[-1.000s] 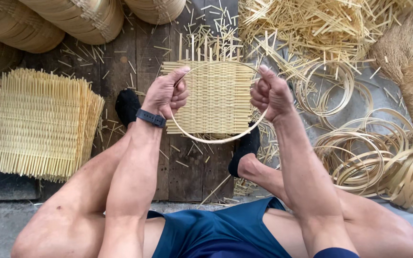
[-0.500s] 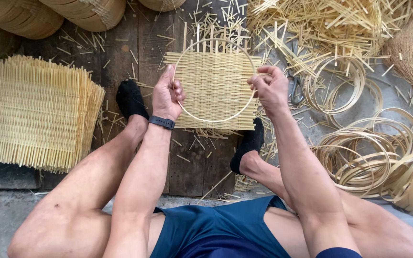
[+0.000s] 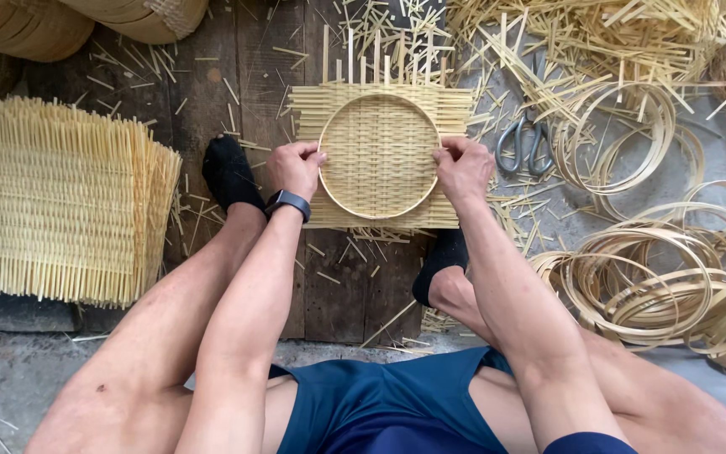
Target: The person sits on the floor and repeatedly assembles small round bamboo baskets. They place a circular bamboo ring over a flat woven bamboo mat, fold the mat into a bowl shape, and trim the excess bamboo strips with shears. The finished baskets are stacked nearby.
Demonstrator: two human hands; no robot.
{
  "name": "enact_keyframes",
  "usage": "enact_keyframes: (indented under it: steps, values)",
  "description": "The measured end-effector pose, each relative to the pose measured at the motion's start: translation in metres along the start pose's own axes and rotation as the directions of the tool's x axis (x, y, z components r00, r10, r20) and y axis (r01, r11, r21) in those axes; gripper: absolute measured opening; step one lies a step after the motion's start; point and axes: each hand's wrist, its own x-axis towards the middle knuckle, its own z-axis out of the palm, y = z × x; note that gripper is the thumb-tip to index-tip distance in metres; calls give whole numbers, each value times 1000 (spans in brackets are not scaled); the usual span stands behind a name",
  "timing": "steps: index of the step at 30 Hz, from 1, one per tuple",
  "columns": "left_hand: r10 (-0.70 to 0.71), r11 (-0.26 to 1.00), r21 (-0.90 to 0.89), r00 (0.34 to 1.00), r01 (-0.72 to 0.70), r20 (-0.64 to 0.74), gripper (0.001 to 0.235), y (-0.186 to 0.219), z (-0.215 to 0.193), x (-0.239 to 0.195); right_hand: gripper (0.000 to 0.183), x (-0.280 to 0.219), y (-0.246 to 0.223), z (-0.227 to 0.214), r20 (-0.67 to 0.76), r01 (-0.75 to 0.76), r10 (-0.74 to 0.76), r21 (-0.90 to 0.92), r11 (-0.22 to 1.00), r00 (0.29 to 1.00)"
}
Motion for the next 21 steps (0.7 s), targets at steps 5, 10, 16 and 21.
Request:
enact_keyframes:
  steps: [5, 10, 16, 21]
  values:
    - [-7, 1000, 11, 1000, 7, 5, 19, 4, -5, 0, 19, -3, 0, -6, 14, -32, 31, 65, 997, 999]
    - [-47, 999, 1, 999, 47, -27, 21, -7, 5, 7, 17, 5, 9, 1, -27, 76, -77, -45, 996, 997]
    - [-146, 987, -65, 989, 144, -35, 22, -2, 7, 9, 15, 3, 5, 1, -29, 96, -97, -26, 995, 995]
    - [-135, 990, -52, 991, 134, -4, 20, -4, 5, 11, 17, 4, 8, 0, -10, 87, -87, 28, 996, 996]
